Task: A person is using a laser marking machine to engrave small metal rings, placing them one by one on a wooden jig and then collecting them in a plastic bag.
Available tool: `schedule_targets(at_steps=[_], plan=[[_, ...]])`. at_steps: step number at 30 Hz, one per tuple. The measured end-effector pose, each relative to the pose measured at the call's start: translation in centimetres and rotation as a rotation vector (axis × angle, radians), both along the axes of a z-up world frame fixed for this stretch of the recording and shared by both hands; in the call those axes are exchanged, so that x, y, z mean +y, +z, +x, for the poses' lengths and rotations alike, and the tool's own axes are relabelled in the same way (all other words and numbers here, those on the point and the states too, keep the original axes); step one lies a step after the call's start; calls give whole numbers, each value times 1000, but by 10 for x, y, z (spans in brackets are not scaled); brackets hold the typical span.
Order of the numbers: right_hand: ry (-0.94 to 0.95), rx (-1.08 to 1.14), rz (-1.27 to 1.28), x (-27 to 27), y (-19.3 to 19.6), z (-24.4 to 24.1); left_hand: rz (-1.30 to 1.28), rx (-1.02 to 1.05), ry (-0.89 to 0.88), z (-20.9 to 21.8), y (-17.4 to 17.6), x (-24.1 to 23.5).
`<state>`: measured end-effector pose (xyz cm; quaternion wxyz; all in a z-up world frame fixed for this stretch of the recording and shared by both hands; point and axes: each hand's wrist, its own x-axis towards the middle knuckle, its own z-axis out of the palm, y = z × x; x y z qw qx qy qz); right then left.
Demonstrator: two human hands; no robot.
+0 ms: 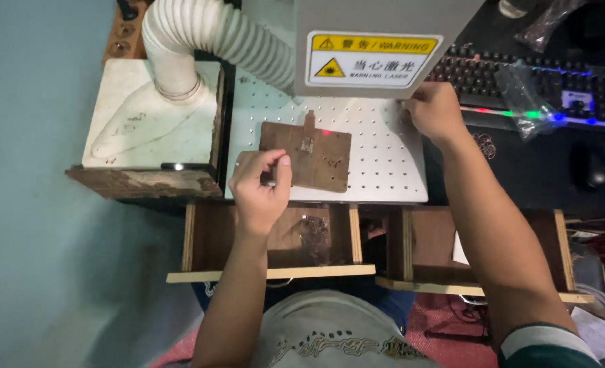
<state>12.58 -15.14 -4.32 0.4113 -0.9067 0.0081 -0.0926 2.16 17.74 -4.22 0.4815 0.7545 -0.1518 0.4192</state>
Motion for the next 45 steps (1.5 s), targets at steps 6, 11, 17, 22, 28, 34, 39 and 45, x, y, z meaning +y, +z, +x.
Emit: schedule_targets(at_steps=[6, 11, 17, 22, 28, 34, 39, 45], plan=[[-145, -281, -357, -97, -27, 42, 55, 21, -131, 5, 0, -9], [-37, -61, -704, -70, -13, 78, 35, -81, -110, 5, 3, -9], [-25, 141, -759, -65, -26, 105, 31, -131, -47, 8, -13, -5], [-140, -82, -514, -100, -3, 38, 37, -200, -84, 10, -27, -3], [-762, -279, -681, -247, -25, -95, 124, -173, -95, 3, -19, -4], [-805, 217, -500, -261, -30, -156, 176, -148, -51, 0, -25, -10], [-713, -52, -546, -259, -43, -155, 179, -111, -34, -1, -32, -6], [-654, -362, -794, -299, -93, -144, 240, -125, -17, -1, -32, -10]])
